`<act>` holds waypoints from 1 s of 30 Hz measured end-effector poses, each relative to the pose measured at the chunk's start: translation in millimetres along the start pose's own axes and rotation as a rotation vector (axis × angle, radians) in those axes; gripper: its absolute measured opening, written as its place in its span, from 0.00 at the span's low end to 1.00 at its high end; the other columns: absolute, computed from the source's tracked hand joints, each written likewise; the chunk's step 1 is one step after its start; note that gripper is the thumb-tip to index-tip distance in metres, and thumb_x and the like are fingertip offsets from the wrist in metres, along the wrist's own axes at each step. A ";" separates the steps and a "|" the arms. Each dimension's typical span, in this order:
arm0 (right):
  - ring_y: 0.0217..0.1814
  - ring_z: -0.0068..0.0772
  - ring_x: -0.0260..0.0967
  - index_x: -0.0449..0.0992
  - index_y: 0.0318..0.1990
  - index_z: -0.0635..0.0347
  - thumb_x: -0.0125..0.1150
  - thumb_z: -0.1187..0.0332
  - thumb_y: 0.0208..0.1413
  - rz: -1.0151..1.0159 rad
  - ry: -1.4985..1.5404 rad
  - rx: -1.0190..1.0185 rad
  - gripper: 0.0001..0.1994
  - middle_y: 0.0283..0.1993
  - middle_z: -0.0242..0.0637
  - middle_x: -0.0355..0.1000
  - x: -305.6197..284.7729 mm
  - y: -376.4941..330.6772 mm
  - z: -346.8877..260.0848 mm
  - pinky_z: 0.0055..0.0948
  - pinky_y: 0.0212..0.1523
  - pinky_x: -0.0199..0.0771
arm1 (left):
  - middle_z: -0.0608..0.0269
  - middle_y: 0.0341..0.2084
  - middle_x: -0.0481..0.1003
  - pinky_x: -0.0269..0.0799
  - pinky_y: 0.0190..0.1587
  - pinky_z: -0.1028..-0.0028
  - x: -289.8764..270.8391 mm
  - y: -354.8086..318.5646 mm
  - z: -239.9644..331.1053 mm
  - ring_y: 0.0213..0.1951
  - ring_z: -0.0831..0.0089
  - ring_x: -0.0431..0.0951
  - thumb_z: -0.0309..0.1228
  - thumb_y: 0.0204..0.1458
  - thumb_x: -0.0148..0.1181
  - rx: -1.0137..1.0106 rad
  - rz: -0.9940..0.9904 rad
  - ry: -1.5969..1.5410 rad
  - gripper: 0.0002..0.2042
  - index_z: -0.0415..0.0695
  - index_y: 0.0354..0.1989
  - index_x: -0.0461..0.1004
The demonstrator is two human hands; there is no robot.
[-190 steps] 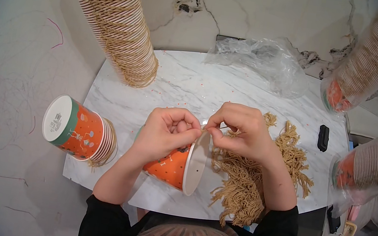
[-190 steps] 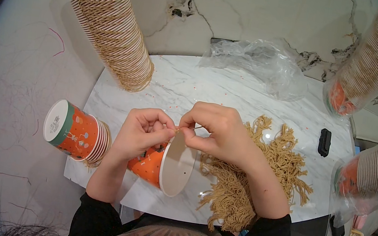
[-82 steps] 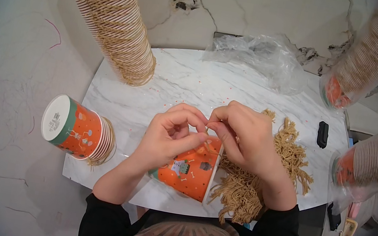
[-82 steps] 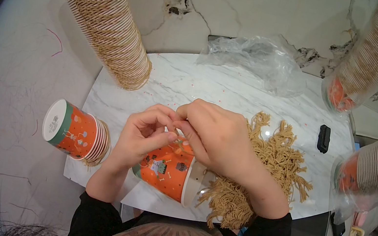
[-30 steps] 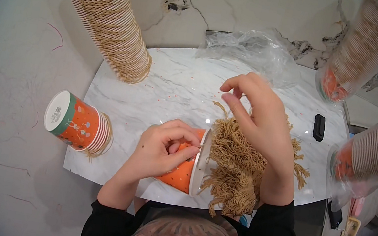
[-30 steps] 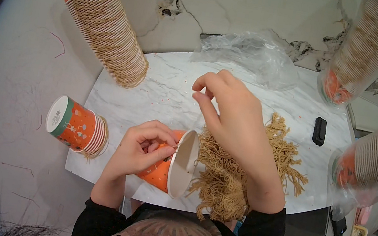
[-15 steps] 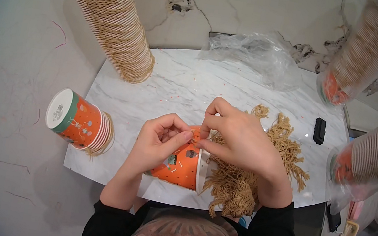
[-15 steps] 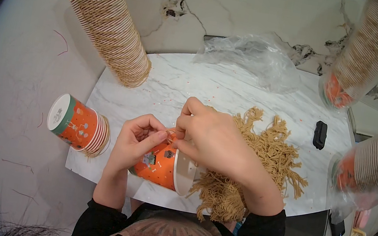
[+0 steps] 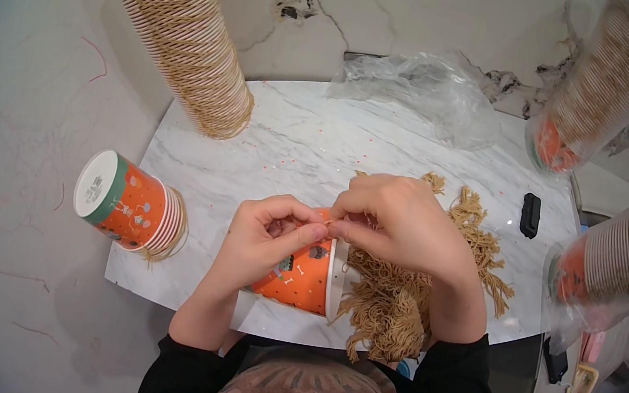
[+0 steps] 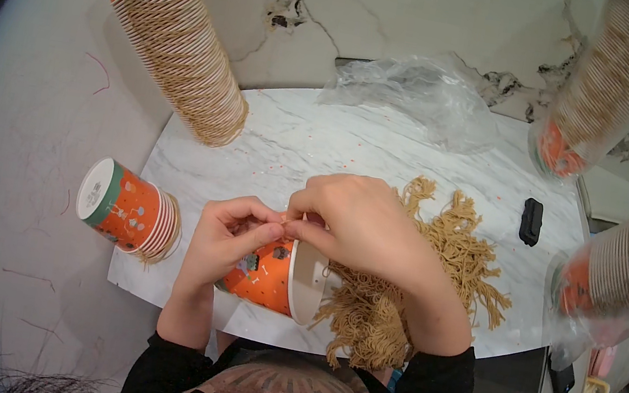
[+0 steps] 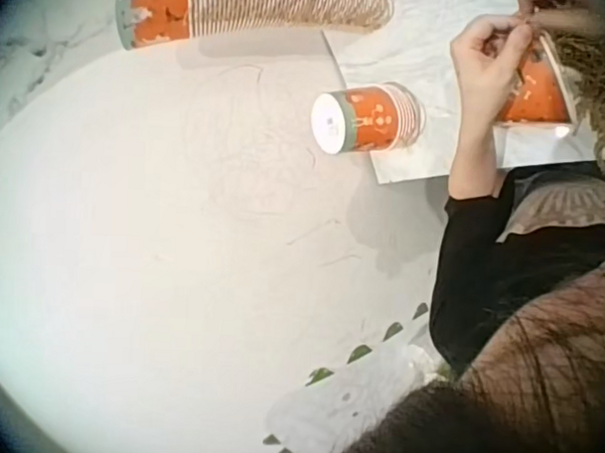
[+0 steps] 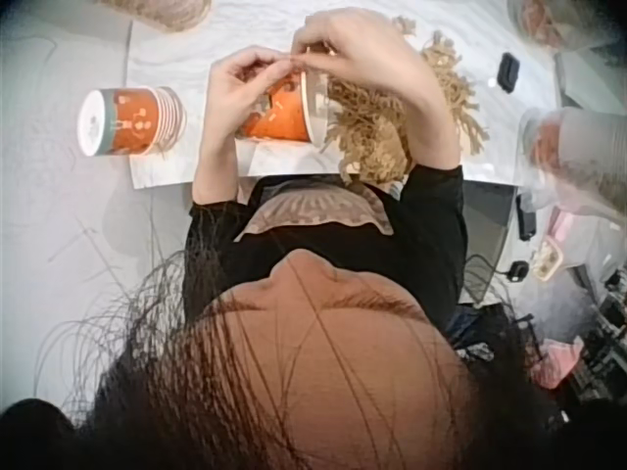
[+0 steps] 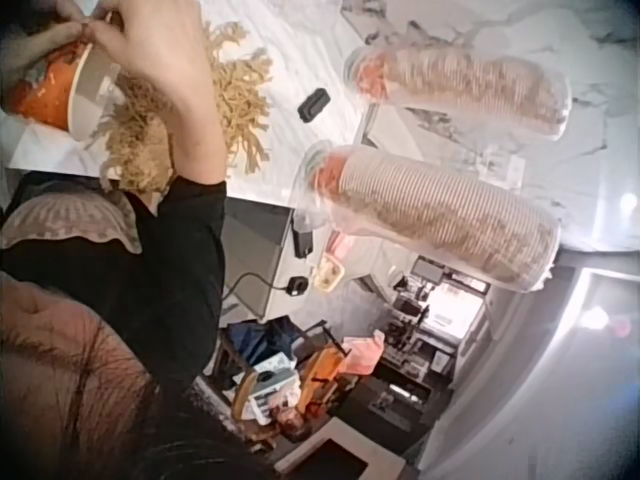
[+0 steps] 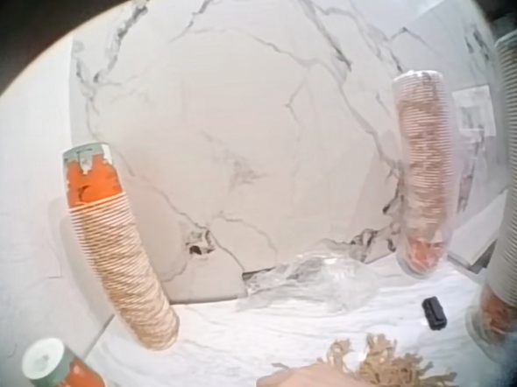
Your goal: Attaching a thin string to a decorative paper cup by threading it through pre-punched holes.
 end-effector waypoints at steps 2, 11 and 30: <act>0.35 0.41 0.73 0.82 0.36 0.56 0.69 0.65 0.52 0.042 -0.010 -0.024 0.08 0.30 0.37 0.75 -1.1 -0.6 2.2 0.34 0.35 0.69 | 0.71 0.24 0.77 0.59 0.24 0.87 -1.7 -0.1 -1.4 0.23 0.92 0.67 0.21 0.56 0.66 -0.021 -0.014 0.041 0.03 0.34 0.37 0.80; 0.40 0.38 0.71 0.81 0.35 0.56 0.66 0.65 0.55 0.114 -0.007 -0.108 0.06 0.32 0.32 0.73 -6.7 -1.9 -1.6 0.37 0.57 0.61 | 0.77 0.19 0.71 0.53 0.22 0.86 6.2 1.0 -3.0 0.19 0.93 0.59 0.21 0.52 0.70 -0.012 0.024 0.087 0.05 0.36 0.36 0.81; 0.39 0.31 0.71 0.77 0.30 0.53 0.67 0.71 0.51 0.322 -0.087 -0.165 0.03 0.30 0.28 0.71 -1.0 2.2 -19.2 0.41 0.62 0.60 | 0.71 0.25 0.69 0.57 0.26 0.82 3.8 5.3 3.1 0.24 0.88 0.61 0.22 0.45 0.71 0.098 0.083 0.322 0.05 0.39 0.30 0.80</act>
Point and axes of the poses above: each hand's wrist, its own y-axis towards the middle knuckle, its own x-axis out of the palm, z = x × y, the point moved 4 cm from there along y, towards the middle knuckle
